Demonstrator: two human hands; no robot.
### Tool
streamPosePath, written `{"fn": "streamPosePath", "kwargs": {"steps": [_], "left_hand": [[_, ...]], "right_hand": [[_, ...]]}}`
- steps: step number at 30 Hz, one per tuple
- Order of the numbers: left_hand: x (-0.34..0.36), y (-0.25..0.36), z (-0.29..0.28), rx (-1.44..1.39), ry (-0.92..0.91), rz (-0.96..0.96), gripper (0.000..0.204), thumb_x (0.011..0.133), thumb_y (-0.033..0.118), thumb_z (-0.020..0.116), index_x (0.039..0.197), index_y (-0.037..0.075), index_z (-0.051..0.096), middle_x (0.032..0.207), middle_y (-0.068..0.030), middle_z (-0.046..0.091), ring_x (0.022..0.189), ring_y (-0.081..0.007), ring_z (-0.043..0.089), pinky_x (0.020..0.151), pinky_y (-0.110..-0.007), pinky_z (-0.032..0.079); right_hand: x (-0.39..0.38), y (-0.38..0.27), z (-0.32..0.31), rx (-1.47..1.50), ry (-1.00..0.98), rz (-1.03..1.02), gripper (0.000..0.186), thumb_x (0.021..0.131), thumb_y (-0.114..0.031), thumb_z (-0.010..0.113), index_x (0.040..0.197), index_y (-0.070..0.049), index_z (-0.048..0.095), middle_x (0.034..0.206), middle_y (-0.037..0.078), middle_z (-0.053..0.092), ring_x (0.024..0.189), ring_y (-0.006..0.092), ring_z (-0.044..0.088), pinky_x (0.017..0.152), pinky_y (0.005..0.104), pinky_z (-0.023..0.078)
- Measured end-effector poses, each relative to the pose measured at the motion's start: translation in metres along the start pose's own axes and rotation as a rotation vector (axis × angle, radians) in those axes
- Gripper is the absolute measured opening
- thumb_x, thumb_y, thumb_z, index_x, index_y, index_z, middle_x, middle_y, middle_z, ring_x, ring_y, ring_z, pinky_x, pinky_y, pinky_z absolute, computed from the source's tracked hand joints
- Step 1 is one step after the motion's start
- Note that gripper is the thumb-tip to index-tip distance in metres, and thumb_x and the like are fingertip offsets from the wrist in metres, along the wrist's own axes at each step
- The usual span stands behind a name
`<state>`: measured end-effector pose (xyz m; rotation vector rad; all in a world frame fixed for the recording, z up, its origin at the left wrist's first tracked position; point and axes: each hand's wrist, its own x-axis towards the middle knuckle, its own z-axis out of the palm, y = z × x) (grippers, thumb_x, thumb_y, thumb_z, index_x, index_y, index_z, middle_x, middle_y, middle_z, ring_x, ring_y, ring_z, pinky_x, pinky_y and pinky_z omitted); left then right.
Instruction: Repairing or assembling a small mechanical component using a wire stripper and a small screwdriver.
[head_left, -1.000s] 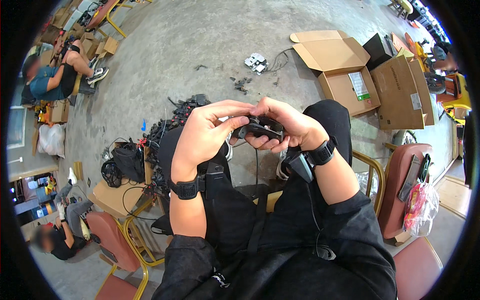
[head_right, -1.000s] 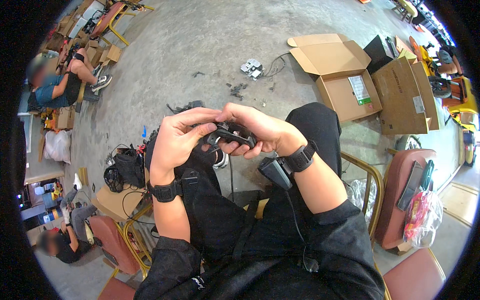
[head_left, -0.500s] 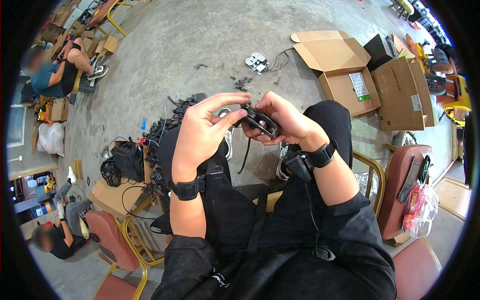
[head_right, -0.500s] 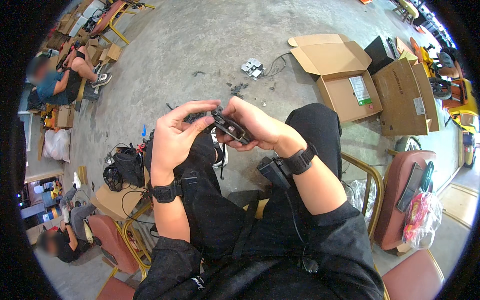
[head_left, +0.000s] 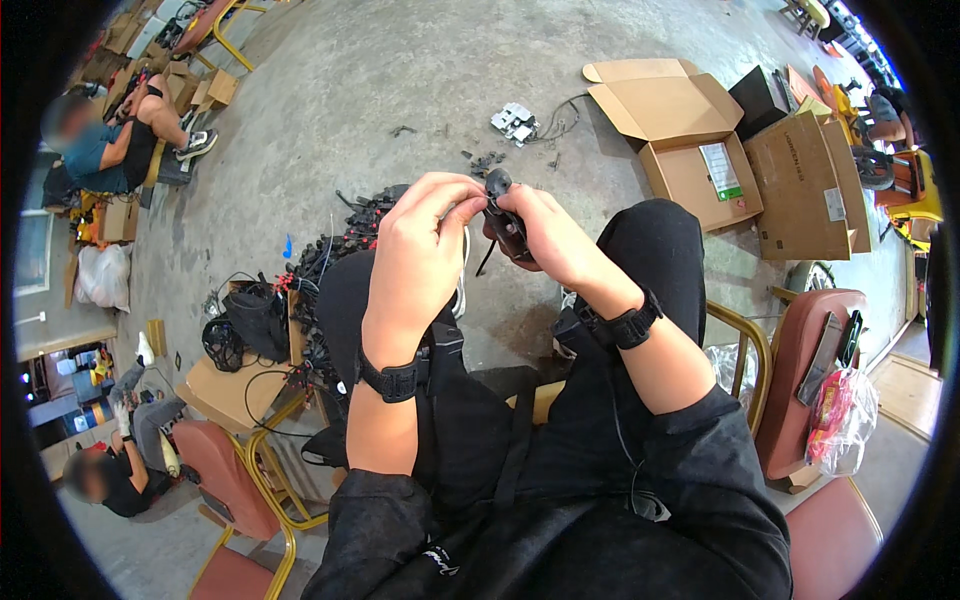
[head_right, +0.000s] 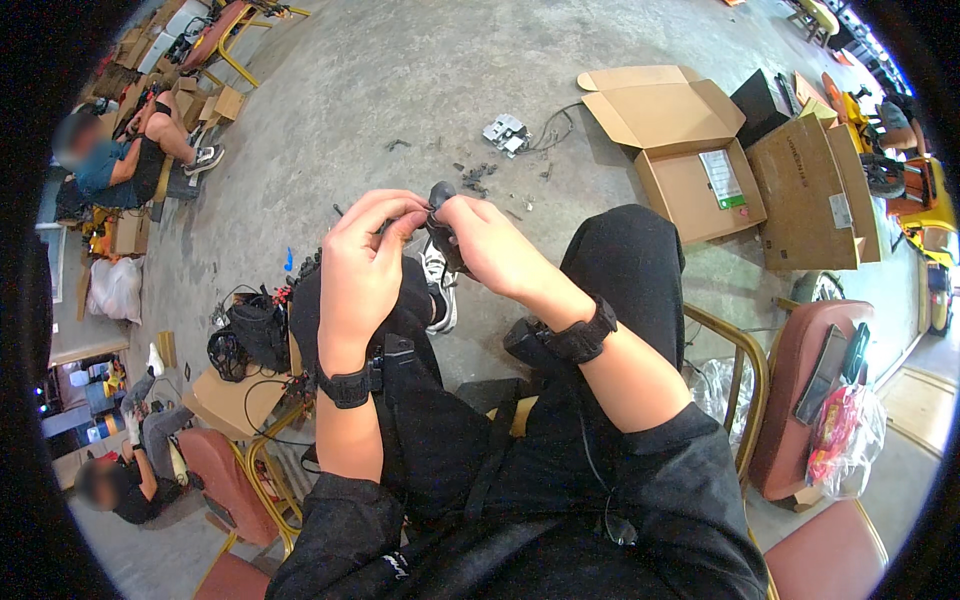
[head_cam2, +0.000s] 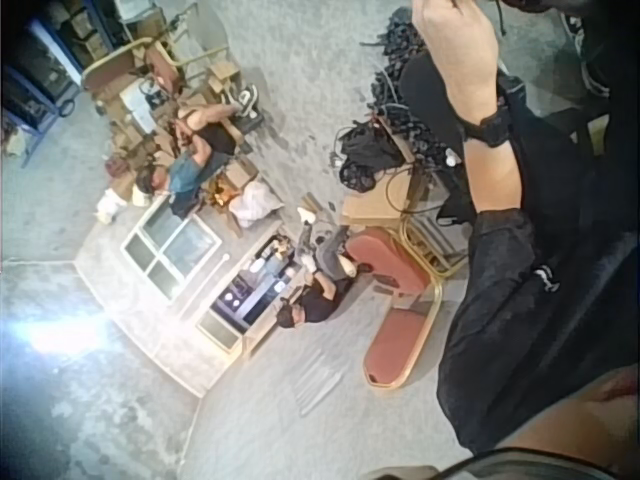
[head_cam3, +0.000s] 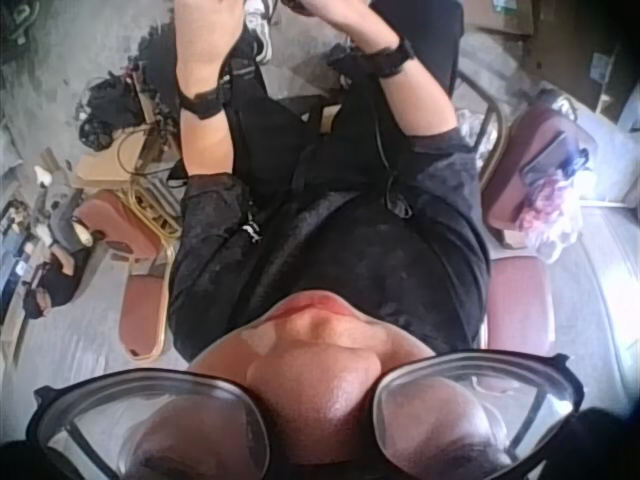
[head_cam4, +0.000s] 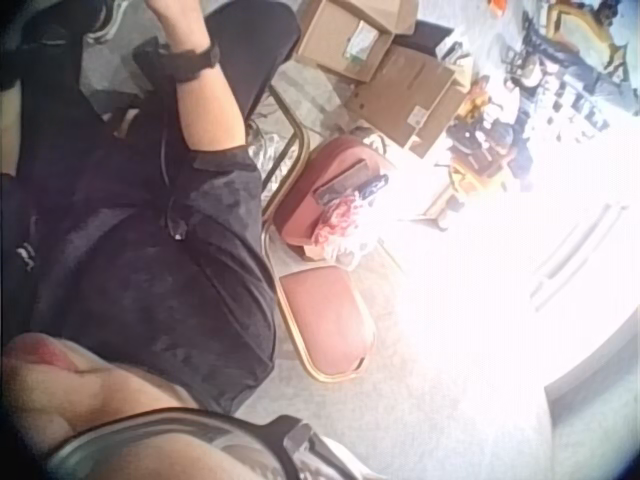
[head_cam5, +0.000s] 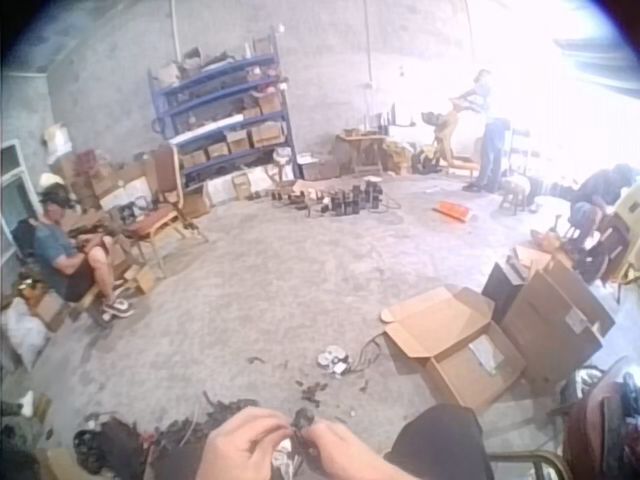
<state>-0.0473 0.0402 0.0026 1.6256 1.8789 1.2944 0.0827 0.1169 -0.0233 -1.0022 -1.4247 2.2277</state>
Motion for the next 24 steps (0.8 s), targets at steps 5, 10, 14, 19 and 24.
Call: {"fn": "streamPosePath", "kwargs": {"steps": [5,10,14,19,24], "left_hand": [[0.001,0.007,-0.005,-0.117,-0.026,-0.121,0.010,0.086,-0.005,0.055,0.091,-0.007,0.063,0.100,-0.0092,0.064,0.087,-0.0137,0.060,0.078,-0.025,0.049],[0.001,0.000,-0.005,-0.133,-0.063,-0.141,0.011,0.086,-0.004,0.055,0.091,-0.007,0.063,0.103,-0.0098,0.065,0.091,-0.0144,0.060,0.079,-0.025,0.049],[0.002,0.004,-0.005,-0.087,-0.124,-0.171,0.010,0.085,-0.005,0.055,0.089,-0.007,0.064,0.105,-0.0101,0.065,0.094,-0.0146,0.060,0.080,-0.026,0.049],[-0.001,-0.003,-0.007,-0.136,-0.113,-0.179,0.010,0.083,-0.002,0.060,0.090,-0.005,0.065,0.103,-0.0094,0.065,0.088,-0.0154,0.062,0.076,-0.026,0.049],[0.001,0.002,-0.010,-0.212,-0.121,-0.274,0.011,0.084,0.002,0.062,0.093,-0.003,0.065,0.099,-0.0085,0.066,0.083,-0.0128,0.062,0.069,-0.024,0.048]], "right_hand": [[0.004,0.005,-0.001,0.071,-0.014,-0.030,0.040,0.090,-0.032,0.035,0.077,-0.002,0.058,0.057,0.000,0.048,0.042,0.0070,0.036,0.039,0.0232,0.026],[0.004,0.007,-0.006,0.079,-0.085,0.061,0.041,0.091,-0.034,0.035,0.076,-0.004,0.058,0.058,-0.001,0.049,0.044,0.0068,0.038,0.039,0.0228,0.026],[0.001,0.006,-0.009,-0.016,-0.113,0.080,0.042,0.092,-0.036,0.036,0.076,-0.004,0.058,0.058,-0.001,0.050,0.046,0.0064,0.040,0.040,0.0223,0.028],[-0.004,-0.005,0.001,-0.040,-0.118,0.017,0.036,0.091,-0.032,0.040,0.078,-0.004,0.058,0.060,0.000,0.051,0.047,0.0059,0.040,0.041,0.0217,0.028],[-0.002,-0.004,-0.004,-0.015,-0.122,0.069,0.029,0.090,-0.028,0.043,0.083,-0.003,0.056,0.064,0.001,0.051,0.047,0.0064,0.040,0.040,0.0223,0.028]]}}
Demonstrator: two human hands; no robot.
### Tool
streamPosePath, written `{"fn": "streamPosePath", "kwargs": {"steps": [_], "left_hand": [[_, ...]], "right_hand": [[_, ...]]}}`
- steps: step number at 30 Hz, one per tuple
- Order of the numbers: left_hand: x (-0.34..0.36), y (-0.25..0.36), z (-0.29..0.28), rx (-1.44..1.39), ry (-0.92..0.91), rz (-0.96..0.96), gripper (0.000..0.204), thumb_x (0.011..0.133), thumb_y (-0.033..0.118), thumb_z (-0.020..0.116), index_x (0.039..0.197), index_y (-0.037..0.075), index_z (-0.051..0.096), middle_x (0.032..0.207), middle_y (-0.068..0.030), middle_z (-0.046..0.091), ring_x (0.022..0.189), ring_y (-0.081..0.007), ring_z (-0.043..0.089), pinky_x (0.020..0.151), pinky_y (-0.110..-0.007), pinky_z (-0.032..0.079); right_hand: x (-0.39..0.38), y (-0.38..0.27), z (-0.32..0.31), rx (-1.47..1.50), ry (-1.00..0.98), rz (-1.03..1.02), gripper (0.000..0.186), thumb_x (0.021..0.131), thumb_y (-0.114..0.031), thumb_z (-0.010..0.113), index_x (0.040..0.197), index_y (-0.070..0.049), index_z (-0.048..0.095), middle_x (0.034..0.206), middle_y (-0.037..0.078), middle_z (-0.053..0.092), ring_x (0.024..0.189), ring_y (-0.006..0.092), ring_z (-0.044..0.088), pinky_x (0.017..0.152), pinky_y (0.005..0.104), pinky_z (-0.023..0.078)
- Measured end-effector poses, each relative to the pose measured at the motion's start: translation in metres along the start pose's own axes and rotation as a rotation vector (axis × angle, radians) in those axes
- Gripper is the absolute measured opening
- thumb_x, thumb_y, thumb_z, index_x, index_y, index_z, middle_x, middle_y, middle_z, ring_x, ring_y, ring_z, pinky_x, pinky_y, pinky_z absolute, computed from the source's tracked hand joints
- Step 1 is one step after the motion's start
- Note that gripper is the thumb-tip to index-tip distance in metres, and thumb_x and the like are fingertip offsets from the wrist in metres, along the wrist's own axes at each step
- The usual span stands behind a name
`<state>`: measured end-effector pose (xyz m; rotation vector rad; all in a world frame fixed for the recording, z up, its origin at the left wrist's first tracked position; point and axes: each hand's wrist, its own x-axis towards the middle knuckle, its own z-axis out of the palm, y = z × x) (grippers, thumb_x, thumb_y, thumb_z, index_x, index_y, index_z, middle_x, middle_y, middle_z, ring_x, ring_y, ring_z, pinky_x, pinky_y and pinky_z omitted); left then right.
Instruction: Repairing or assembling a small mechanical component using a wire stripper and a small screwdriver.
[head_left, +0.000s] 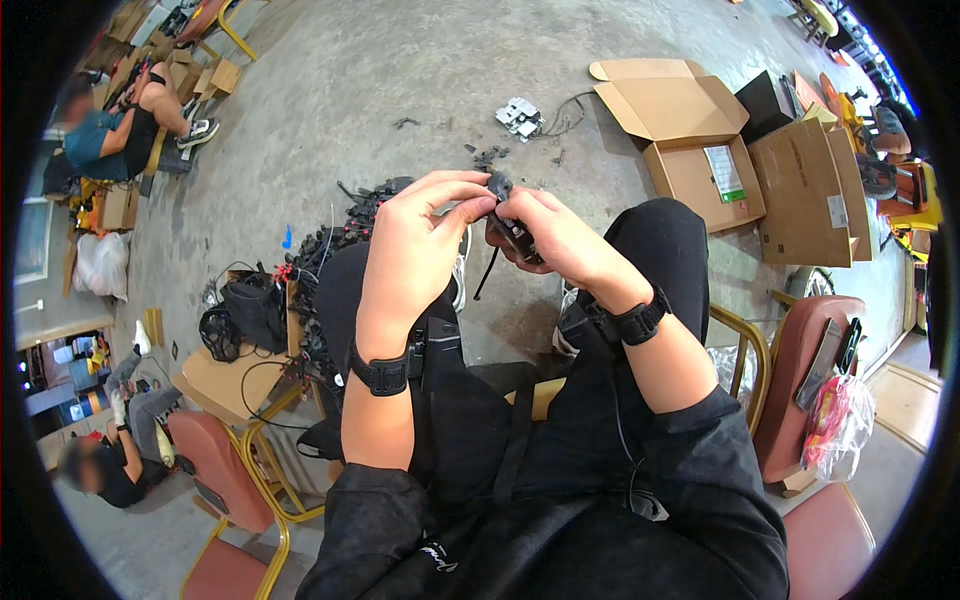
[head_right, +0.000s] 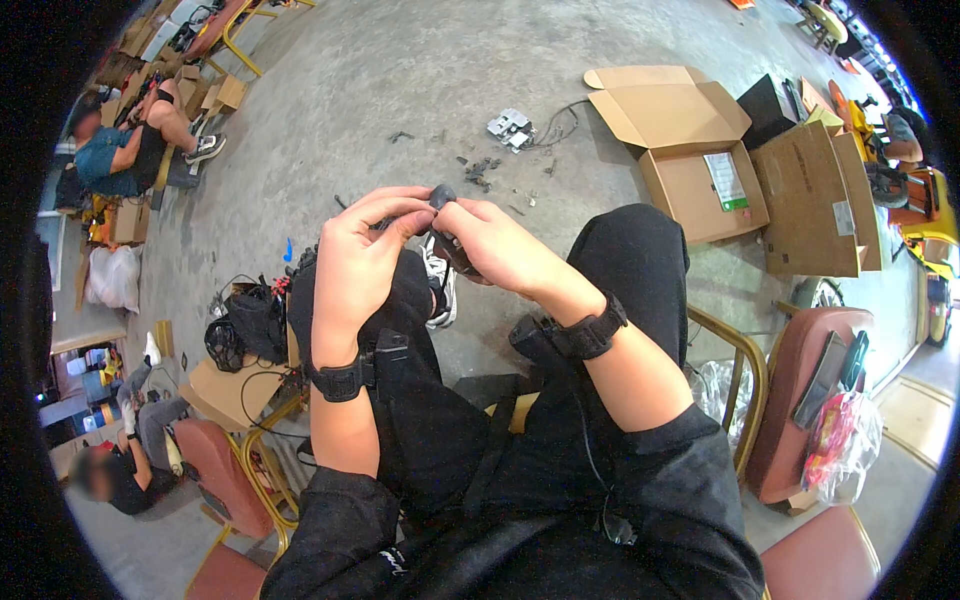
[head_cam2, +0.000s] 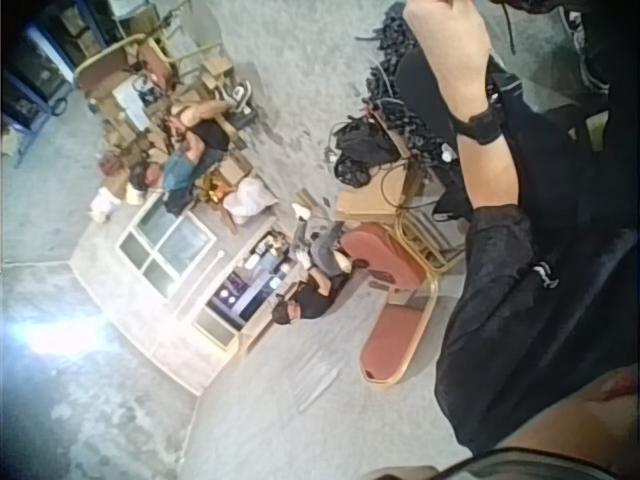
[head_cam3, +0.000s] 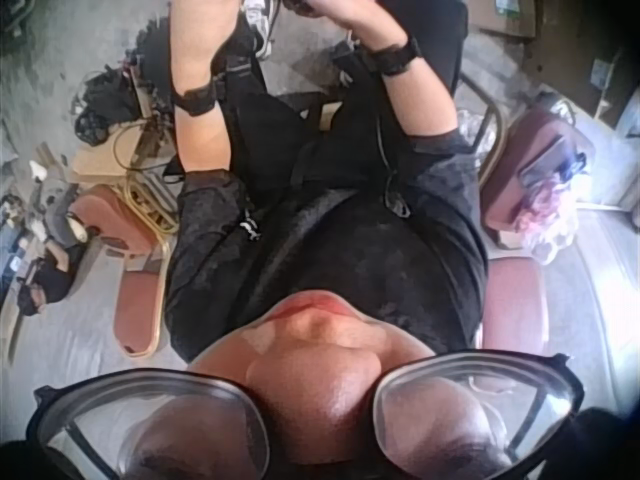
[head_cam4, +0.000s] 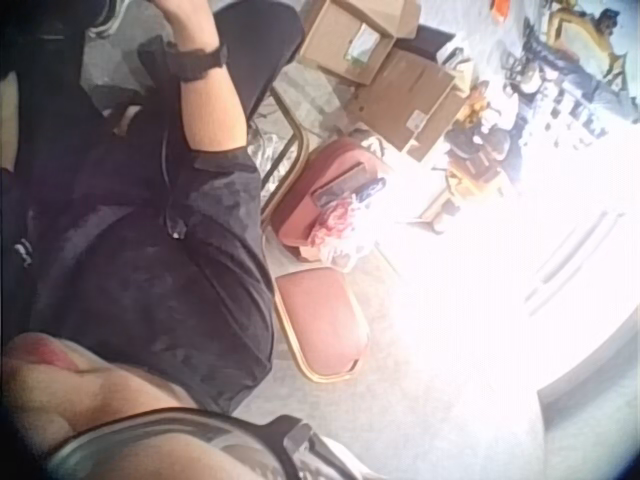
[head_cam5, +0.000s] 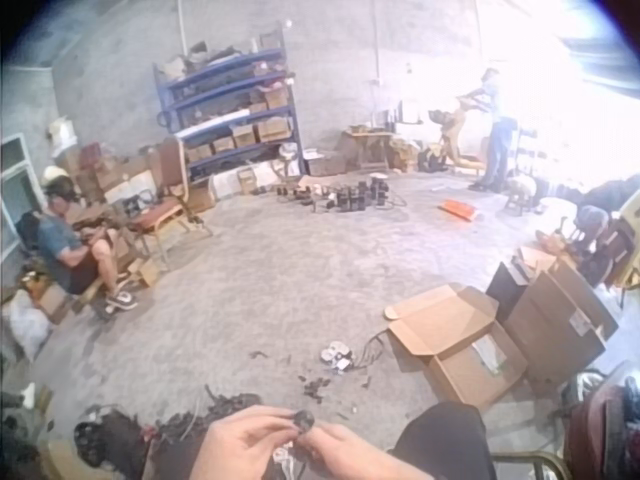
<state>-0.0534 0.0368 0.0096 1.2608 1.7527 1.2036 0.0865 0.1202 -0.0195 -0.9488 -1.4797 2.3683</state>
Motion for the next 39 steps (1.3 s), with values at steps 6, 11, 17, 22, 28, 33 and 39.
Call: {"fn": "streamPosePath", "kwargs": {"steps": [6,11,17,22,28,33,39], "left_hand": [[0.002,0.004,-0.003,-0.326,0.196,-0.089,0.016,0.094,0.014,0.054,0.099,0.000,0.061,0.078,-0.0021,0.061,0.042,0.0026,0.028,0.037,-0.019,0.018],[0.000,0.007,-0.014,-0.634,0.178,-0.215,0.018,0.095,0.017,0.052,0.099,0.000,0.059,0.065,0.0045,0.048,0.042,0.0008,0.028,0.038,-0.020,0.017],[-0.005,0.013,-0.007,-0.432,0.063,-0.062,0.014,0.090,0.009,0.056,0.099,-0.001,0.062,0.058,0.0075,0.043,0.046,0.0018,0.031,0.041,-0.020,0.023],[-0.011,0.018,-0.006,-0.148,-0.110,0.137,0.025,0.082,0.003,0.058,0.107,0.002,0.063,0.060,0.0092,0.046,0.051,0.0023,0.033,0.046,-0.017,0.024],[-0.010,0.018,-0.001,-0.009,-0.144,0.155,0.030,0.080,0.004,0.062,0.110,0.004,0.063,0.064,0.0081,0.053,0.053,0.0031,0.037,0.046,-0.015,0.025],[-0.009,0.020,-0.006,-0.052,-0.205,0.072,0.030,0.079,0.003,0.063,0.109,0.003,0.064,0.067,0.0069,0.057,0.054,0.0032,0.037,0.047,-0.016,0.025],[-0.004,0.007,-0.010,-0.708,-0.063,-0.129,0.030,0.085,0.017,0.051,0.104,-0.006,0.057,0.057,0.0080,0.033,0.047,-0.0018,0.023,0.045,-0.020,0.020]], "right_hand": [[0.003,0.003,-0.010,0.437,-0.308,0.053,0.037,0.088,-0.029,0.037,0.088,0.004,0.055,0.063,-0.001,0.043,0.044,0.0063,0.035,0.034,0.0205,0.025],[0.000,-0.005,-0.011,0.502,-0.462,0.051,0.055,0.088,-0.033,0.029,0.116,0.009,0.051,0.061,-0.003,0.035,0.046,0.0053,0.033,0.034,0.0193,0.026],[-0.002,-0.006,-0.016,0.799,-0.583,0.188,0.055,0.087,-0.036,0.033,0.111,0.010,0.051,0.060,-0.002,0.035,0.043,0.0052,0.031,0.031,0.0182,0.022],[-0.005,-0.011,-0.017,0.995,-0.616,0.400,0.047,0.085,-0.041,0.036,0.089,0.004,0.049,0.058,-0.001,0.034,0.040,0.0052,0.031,0.026,0.0173,0.019],[-0.006,-0.009,-0.022,1.057,-0.605,0.470,0.058,0.079,-0.042,0.040,0.108,0.008,0.047,0.055,0.004,0.037,0.035,0.0057,0.031,0.025,0.0172,0.020],[-0.005,-0.007,-0.020,1.039,-0.578,0.466,0.059,0.079,-0.042,0.039,0.109,0.009,0.046,0.055,0.005,0.038,0.033,0.0057,0.029,0.025,0.0176,0.020],[-0.003,-0.009,-0.019,0.892,-0.621,0.291,0.050,0.084,-0.038,0.037,0.099,0.007,0.051,0.058,-0.001,0.035,0.040,0.0055,0.030,0.027,0.0186,0.020]]}}
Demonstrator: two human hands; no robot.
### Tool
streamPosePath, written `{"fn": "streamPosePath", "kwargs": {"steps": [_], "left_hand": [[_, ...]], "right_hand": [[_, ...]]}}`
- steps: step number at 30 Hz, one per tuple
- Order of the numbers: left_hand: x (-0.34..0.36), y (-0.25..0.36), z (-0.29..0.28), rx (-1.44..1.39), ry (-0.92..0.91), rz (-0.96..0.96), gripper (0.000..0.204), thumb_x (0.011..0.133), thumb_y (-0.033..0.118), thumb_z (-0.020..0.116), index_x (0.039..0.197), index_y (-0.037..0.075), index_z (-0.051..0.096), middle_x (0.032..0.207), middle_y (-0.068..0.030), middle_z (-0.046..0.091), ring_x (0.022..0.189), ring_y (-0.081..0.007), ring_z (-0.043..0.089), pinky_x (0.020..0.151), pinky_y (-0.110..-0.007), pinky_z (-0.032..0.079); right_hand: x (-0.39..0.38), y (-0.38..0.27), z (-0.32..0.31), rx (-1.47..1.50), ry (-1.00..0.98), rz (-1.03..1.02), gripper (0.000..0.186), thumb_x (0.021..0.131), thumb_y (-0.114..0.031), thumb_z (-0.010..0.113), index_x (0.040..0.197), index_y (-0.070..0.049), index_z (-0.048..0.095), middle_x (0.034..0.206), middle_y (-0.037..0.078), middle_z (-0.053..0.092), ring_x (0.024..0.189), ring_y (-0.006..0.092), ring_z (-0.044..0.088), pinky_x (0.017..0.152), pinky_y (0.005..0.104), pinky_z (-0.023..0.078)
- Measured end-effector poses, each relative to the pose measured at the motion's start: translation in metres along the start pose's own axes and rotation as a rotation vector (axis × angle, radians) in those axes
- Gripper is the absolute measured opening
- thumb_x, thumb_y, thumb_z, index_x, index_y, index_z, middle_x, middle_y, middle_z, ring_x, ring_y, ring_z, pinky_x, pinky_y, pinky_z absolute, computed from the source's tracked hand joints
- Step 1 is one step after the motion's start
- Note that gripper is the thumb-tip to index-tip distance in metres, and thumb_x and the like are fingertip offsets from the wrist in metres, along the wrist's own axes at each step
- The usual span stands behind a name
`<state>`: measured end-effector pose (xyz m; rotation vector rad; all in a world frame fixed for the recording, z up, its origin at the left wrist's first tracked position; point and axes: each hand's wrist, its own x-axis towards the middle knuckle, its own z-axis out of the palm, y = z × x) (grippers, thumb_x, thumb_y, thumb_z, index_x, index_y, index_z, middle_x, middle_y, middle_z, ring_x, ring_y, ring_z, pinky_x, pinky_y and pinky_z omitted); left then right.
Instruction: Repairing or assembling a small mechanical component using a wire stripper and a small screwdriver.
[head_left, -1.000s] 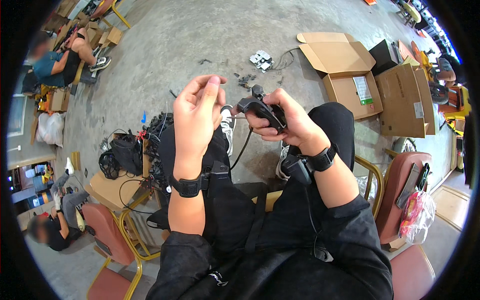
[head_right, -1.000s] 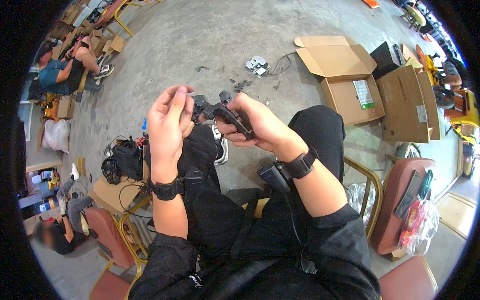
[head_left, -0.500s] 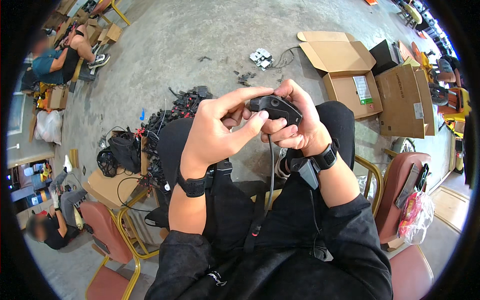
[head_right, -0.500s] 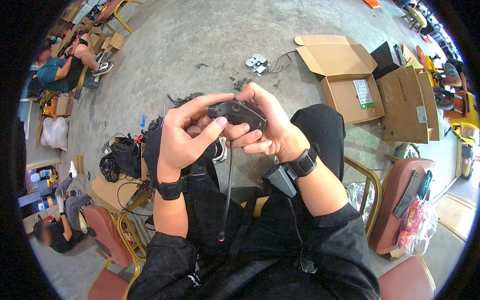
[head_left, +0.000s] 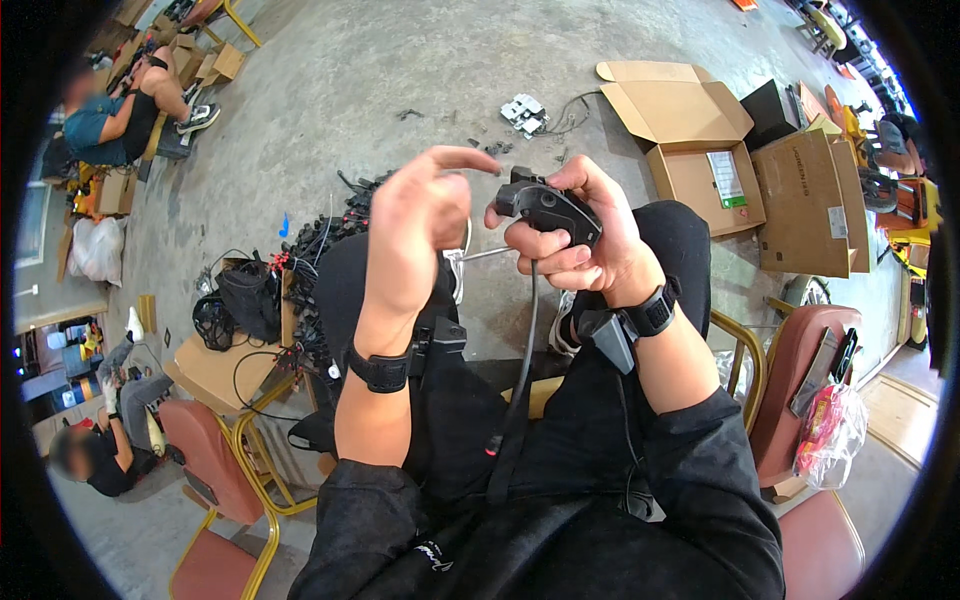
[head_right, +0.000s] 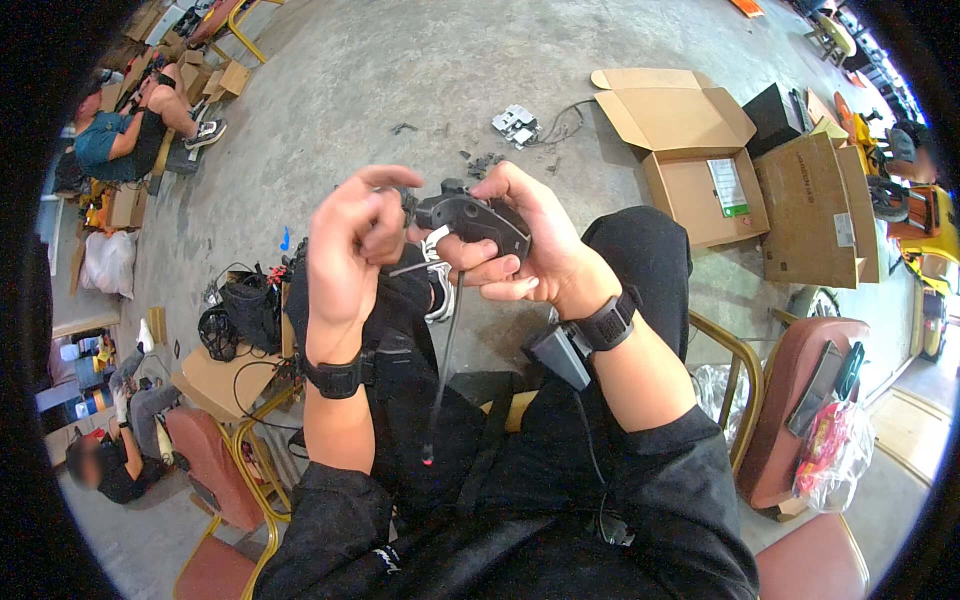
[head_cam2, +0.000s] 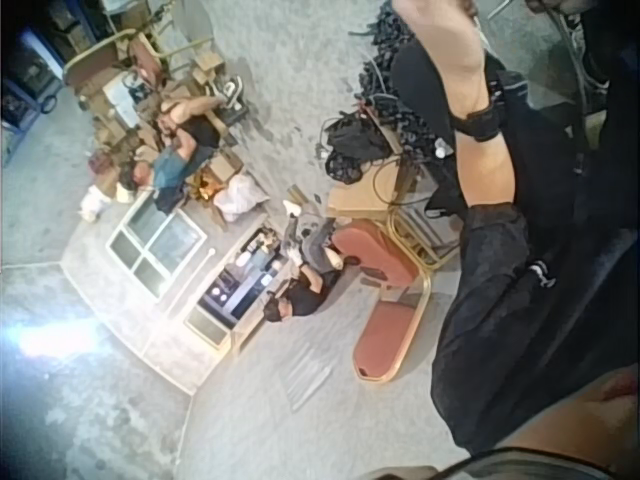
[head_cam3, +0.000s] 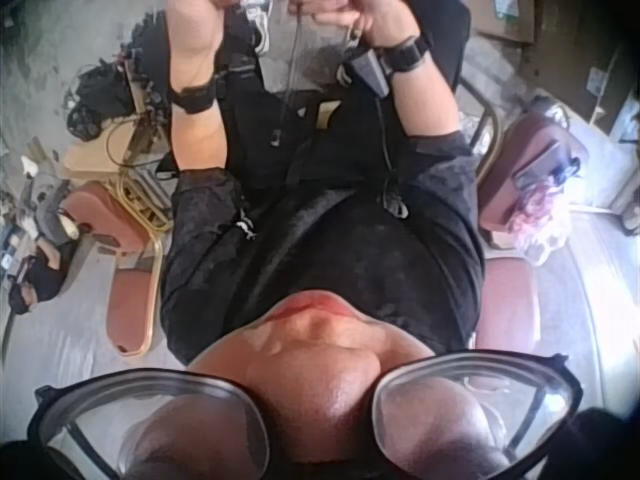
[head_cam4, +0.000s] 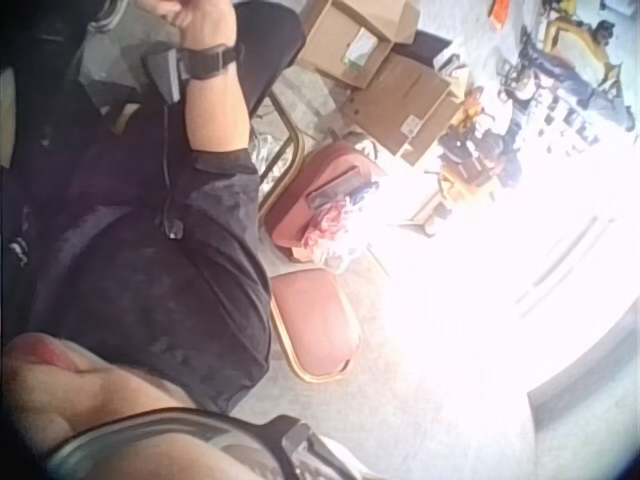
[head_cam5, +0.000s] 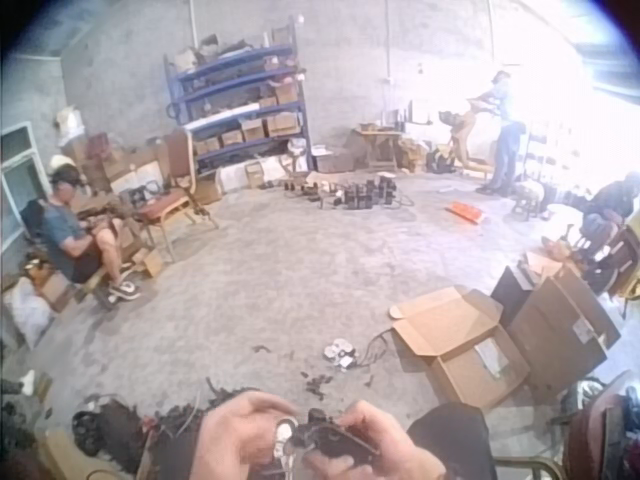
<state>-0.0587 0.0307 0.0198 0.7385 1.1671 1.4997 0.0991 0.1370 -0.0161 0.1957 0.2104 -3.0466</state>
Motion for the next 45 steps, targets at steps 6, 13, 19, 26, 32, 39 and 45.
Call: {"fn": "streamPosePath", "kwargs": {"steps": [6,13,19,26,32,39,45], "left_hand": [[0.013,-0.010,-0.025,-0.903,0.143,-0.277,0.023,0.081,0.008,0.039,0.098,-0.006,0.047,0.081,-0.0079,0.040,0.073,-0.0161,0.037,0.064,-0.027,0.035],[0.015,-0.015,-0.033,-1.070,0.219,-0.356,0.022,0.081,-0.010,0.036,0.101,-0.006,0.045,0.099,-0.0158,0.046,0.092,-0.0226,0.047,0.080,-0.032,0.043],[0.017,-0.016,-0.030,-0.743,0.146,-0.240,0.025,0.089,-0.010,0.037,0.112,-0.011,0.044,0.106,-0.0173,0.050,0.095,-0.0219,0.052,0.083,-0.028,0.047],[0.014,-0.009,-0.020,-0.602,-0.010,-0.166,0.023,0.095,0.002,0.041,0.115,-0.009,0.046,0.090,-0.0087,0.054,0.073,-0.0130,0.050,0.065,-0.023,0.044],[0.011,-0.009,-0.019,-0.486,-0.059,-0.191,0.028,0.097,0.009,0.043,0.120,-0.007,0.045,0.073,-0.0001,0.042,0.063,-0.0090,0.040,0.055,-0.022,0.033],[0.007,-0.009,-0.002,0.107,0.053,-0.046,0.023,0.091,0.013,0.058,0.104,-0.005,0.062,0.067,0.0032,0.050,0.067,-0.0066,0.048,0.065,-0.020,0.039],[0.006,-0.012,-0.003,0.449,0.069,0.079,0.019,0.085,0.007,0.065,0.101,-0.002,0.068,0.088,-0.0048,0.066,0.082,-0.0098,0.057,0.080,-0.023,0.044]], "right_hand": [[0.007,0.000,-0.006,-0.263,0.236,-0.164,0.054,0.088,-0.033,0.031,0.118,0.010,0.045,0.062,-0.001,0.035,0.044,0.0053,0.031,0.030,0.0180,0.023],[0.010,0.004,-0.009,-0.696,0.628,-0.259,0.029,0.089,-0.024,0.045,0.092,0.002,0.055,0.063,0.002,0.046,0.045,0.0090,0.039,0.038,0.0242,0.028],[0.006,0.006,-0.011,-0.816,0.592,-0.246,0.023,0.087,-0.015,0.048,0.102,0.001,0.052,0.074,0.003,0.049,0.056,0.0093,0.045,0.047,0.0240,0.036],[0.006,0.009,-0.003,-1.129,0.561,-0.250,0.046,0.090,-0.026,0.059,0.125,0.000,0.045,0.073,-0.002,0.050,0.058,0.0043,0.045,0.051,0.0203,0.036],[0.008,0.013,0.006,-1.239,0.525,-0.298,0.044,0.087,-0.032,0.063,0.110,0.004,0.052,0.068,0.000,0.054,0.060,0.0057,0.047,0.052,0.0238,0.040],[0.009,0.013,-0.002,-1.389,0.592,-0.370,0.036,0.089,-0.030,0.059,0.099,0.004,0.059,0.070,0.000,0.055,0.066,0.0064,0.047,0.058,0.0247,0.040],[0.011,0.024,0.019,-1.149,0.624,-0.439,0.044,0.097,-0.035,0.042,0.096,0.005,0.059,0.073,0.000,0.056,0.070,0.0075,0.047,0.062,0.0253,0.040]]}}
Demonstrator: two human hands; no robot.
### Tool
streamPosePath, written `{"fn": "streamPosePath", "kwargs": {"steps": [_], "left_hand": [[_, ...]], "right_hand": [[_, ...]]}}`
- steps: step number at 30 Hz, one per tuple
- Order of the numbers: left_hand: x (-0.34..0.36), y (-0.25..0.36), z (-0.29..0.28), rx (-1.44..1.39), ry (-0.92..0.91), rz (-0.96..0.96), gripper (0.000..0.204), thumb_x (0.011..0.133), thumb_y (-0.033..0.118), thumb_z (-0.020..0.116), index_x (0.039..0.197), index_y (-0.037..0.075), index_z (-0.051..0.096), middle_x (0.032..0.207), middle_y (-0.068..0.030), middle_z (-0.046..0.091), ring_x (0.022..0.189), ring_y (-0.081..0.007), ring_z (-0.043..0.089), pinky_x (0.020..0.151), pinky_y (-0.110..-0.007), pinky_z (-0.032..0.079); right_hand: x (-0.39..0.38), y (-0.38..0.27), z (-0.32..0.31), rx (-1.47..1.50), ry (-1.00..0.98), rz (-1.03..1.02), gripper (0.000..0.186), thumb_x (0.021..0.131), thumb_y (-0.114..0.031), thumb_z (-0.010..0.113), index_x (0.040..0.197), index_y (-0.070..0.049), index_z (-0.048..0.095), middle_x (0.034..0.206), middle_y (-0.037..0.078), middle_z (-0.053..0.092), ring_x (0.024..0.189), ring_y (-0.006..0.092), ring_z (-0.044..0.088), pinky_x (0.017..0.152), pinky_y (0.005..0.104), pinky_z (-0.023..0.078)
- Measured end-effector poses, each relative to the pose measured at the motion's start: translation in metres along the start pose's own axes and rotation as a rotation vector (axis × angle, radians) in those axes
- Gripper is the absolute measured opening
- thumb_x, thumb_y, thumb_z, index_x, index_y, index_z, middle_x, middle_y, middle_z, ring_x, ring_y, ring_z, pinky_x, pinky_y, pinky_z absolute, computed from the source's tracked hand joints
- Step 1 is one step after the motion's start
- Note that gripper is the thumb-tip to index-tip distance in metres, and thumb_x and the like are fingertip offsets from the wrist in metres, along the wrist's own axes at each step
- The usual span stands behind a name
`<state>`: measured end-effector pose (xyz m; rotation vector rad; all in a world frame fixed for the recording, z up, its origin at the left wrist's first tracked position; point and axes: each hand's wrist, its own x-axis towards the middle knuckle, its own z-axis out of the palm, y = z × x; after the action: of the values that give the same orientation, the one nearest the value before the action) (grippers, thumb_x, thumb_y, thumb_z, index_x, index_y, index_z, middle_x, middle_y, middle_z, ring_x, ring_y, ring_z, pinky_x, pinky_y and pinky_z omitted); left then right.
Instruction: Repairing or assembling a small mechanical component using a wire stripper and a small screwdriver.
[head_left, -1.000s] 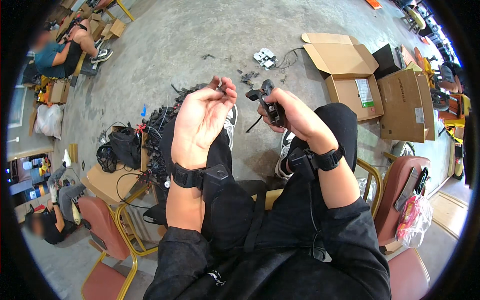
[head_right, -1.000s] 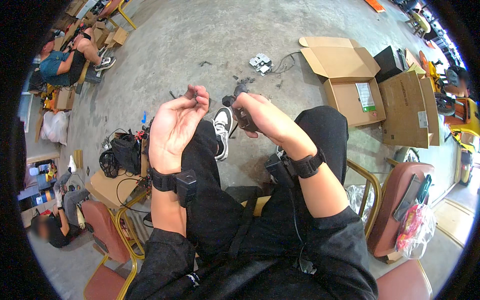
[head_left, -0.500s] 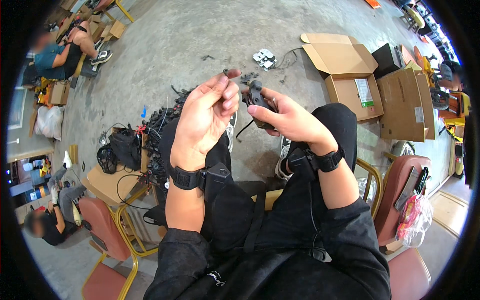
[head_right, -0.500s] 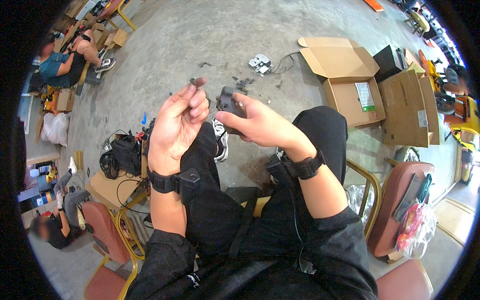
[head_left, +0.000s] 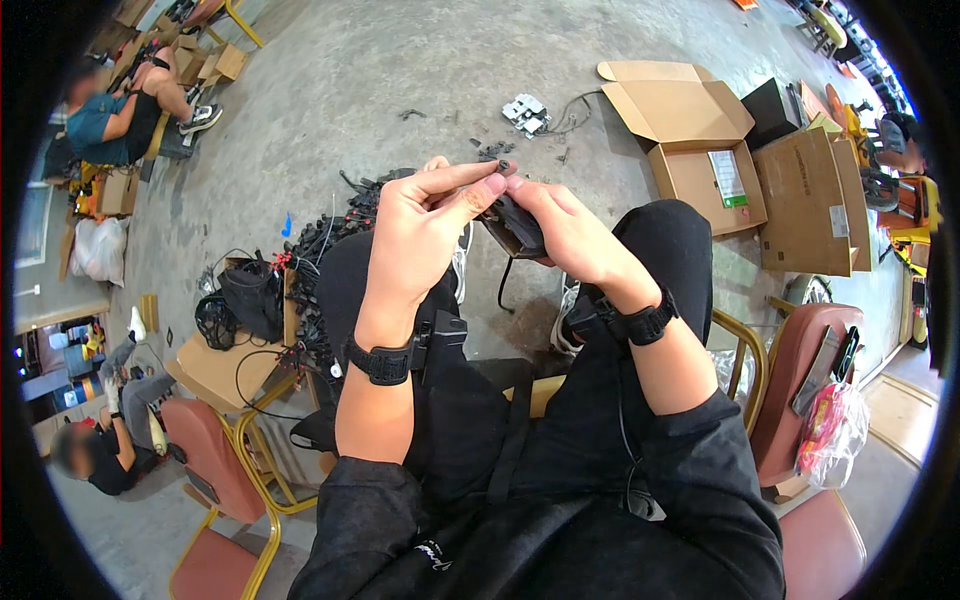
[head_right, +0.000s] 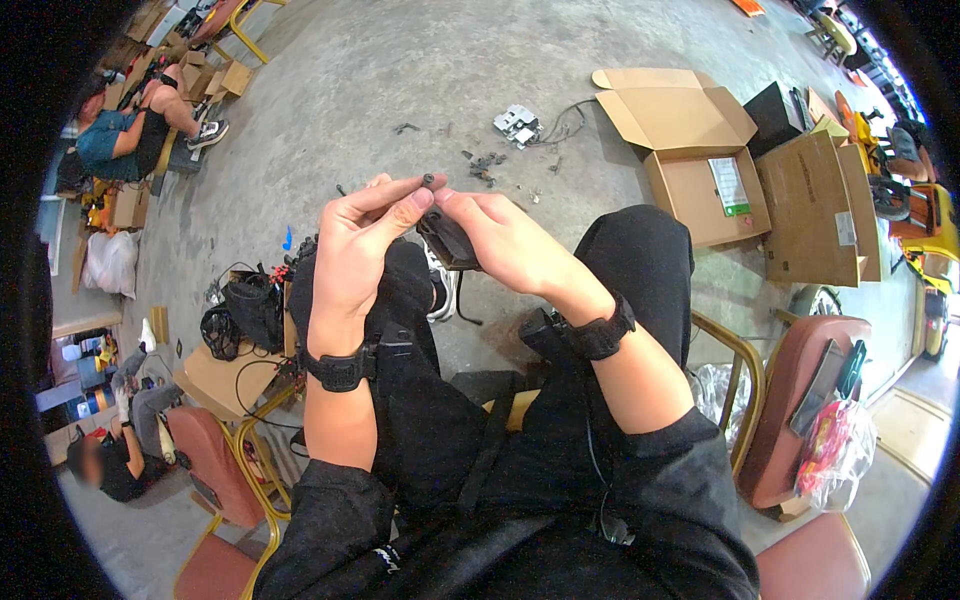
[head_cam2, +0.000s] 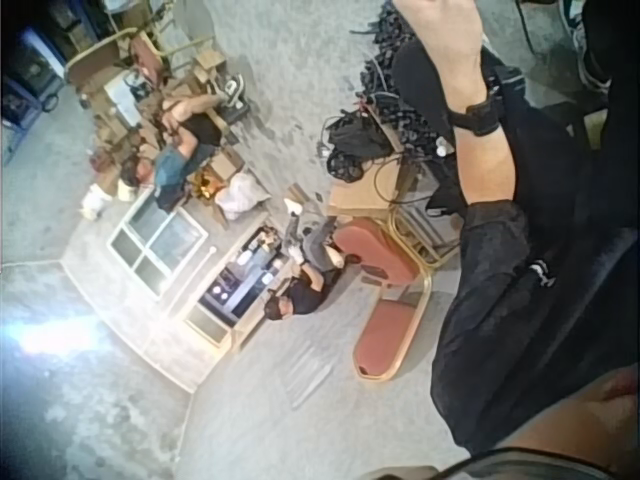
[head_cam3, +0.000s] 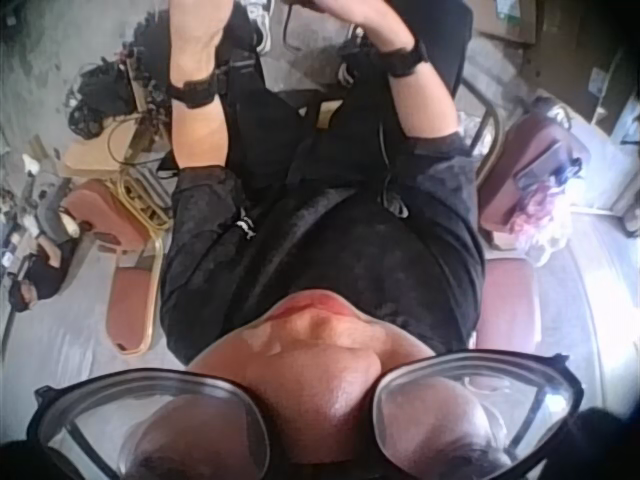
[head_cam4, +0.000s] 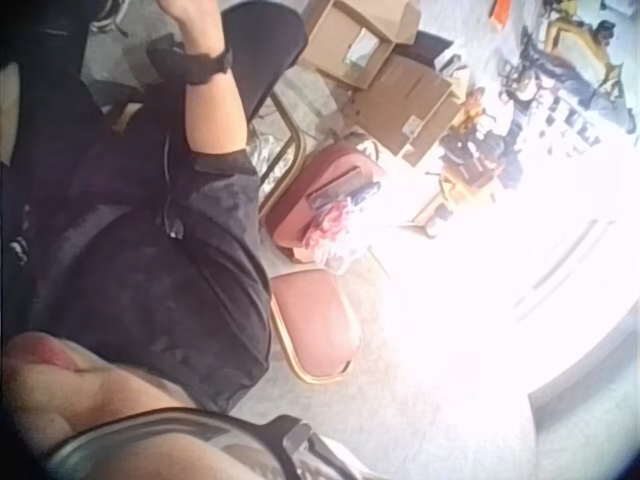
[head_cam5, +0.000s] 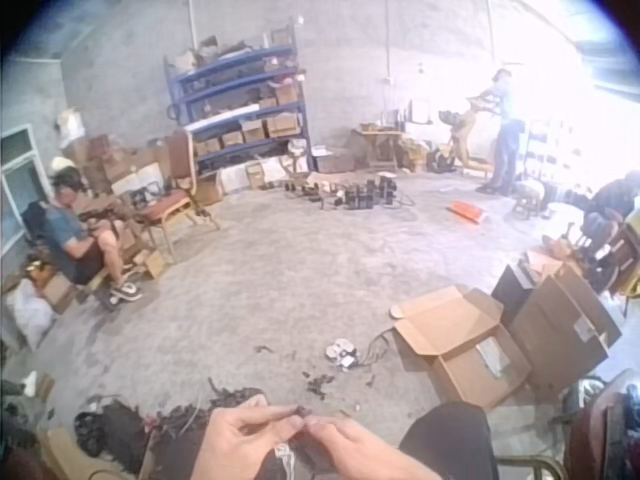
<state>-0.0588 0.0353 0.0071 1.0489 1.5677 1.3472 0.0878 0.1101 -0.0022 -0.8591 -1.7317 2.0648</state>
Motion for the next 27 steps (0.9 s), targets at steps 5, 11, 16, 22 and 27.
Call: {"fn": "streamPosePath", "kwargs": {"steps": [5,11,16,22,27], "left_hand": [[0.001,0.000,0.008,-0.357,0.033,-0.146,0.023,0.085,0.006,0.062,0.105,-0.003,0.066,0.095,-0.0067,0.068,0.080,-0.0082,0.056,0.077,-0.022,0.040],[0.001,0.005,0.015,-0.490,0.050,-0.243,0.021,0.085,0.004,0.061,0.104,-0.003,0.067,0.101,-0.0111,0.067,0.094,-0.0128,0.060,0.086,-0.024,0.043],[-0.001,0.001,0.020,-0.415,0.062,-0.219,0.022,0.085,0.007,0.061,0.104,-0.001,0.067,0.095,-0.0042,0.068,0.079,-0.0061,0.055,0.070,-0.020,0.038],[0.000,0.001,0.021,-0.412,0.037,-0.263,0.022,0.085,0.007,0.060,0.104,-0.001,0.067,0.095,-0.0041,0.068,0.079,-0.0056,0.055,0.069,-0.019,0.037],[0.000,0.000,0.018,-0.378,0.014,-0.279,0.022,0.085,0.007,0.060,0.104,-0.001,0.066,0.094,-0.0035,0.067,0.079,-0.0055,0.055,0.068,-0.019,0.037]], "right_hand": [[0.005,0.001,-0.006,-0.059,-0.069,0.080,0.050,0.099,-0.037,0.035,0.093,0.007,0.058,0.073,0.001,0.055,0.070,0.0088,0.045,0.064,0.0263,0.039],[0.009,0.012,-0.001,0.088,0.103,0.009,0.054,0.099,-0.040,0.032,0.089,0.007,0.057,0.073,0.002,0.055,0.070,0.0085,0.045,0.062,0.0266,0.038],[0.007,0.006,-0.002,0.064,0.091,0.063,0.055,0.097,-0.043,0.036,0.092,0.006,0.060,0.076,0.002,0.057,0.071,0.0079,0.046,0.063,0.0241,0.038],[0.005,-0.003,-0.009,0.098,0.091,0.132,0.053,0.096,-0.043,0.041,0.093,0.006,0.062,0.077,0.002,0.058,0.072,0.0075,0.048,0.065,0.0232,0.040],[0.006,0.000,-0.010,0.113,0.082,0.121,0.052,0.095,-0.042,0.043,0.093,0.005,0.063,0.078,0.002,0.059,0.071,0.0067,0.049,0.063,0.0221,0.040]]}}
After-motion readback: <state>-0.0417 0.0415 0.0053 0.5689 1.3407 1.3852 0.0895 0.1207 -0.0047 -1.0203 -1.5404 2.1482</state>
